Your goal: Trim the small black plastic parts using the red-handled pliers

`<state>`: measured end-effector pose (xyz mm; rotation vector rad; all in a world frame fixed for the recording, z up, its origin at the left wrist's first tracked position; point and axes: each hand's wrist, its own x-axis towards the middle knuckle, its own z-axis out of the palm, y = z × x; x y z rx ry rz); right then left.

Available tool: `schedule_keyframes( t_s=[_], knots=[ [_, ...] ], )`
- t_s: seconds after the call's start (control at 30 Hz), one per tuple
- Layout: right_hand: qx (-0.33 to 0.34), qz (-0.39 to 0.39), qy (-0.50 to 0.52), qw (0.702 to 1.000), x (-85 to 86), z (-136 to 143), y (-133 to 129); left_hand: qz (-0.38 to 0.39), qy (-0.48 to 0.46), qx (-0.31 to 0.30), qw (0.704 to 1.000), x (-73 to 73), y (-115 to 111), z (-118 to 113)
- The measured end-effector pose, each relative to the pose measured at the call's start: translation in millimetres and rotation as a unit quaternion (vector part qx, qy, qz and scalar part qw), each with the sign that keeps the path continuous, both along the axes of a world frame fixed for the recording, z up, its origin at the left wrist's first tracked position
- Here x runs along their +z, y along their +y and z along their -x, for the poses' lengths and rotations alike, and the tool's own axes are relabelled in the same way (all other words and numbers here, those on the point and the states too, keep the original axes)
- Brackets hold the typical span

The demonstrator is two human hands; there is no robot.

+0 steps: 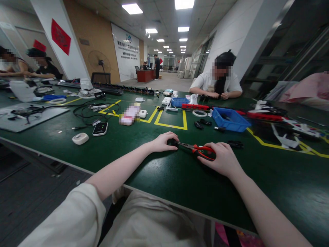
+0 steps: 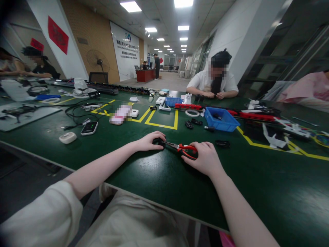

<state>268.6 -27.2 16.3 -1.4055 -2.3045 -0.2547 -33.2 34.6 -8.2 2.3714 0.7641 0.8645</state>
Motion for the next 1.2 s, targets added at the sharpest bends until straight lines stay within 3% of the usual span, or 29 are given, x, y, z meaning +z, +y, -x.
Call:
schedule_keyframes(
  t_s=[1.2],
  knots=[
    [-0.007, -0.016, 0.009, 1.0, 0.8, 1.3, -2.1, 0.013, -0.018, -0.001, 1.0, -5.4, 5.4, 1.0]
  ],
)
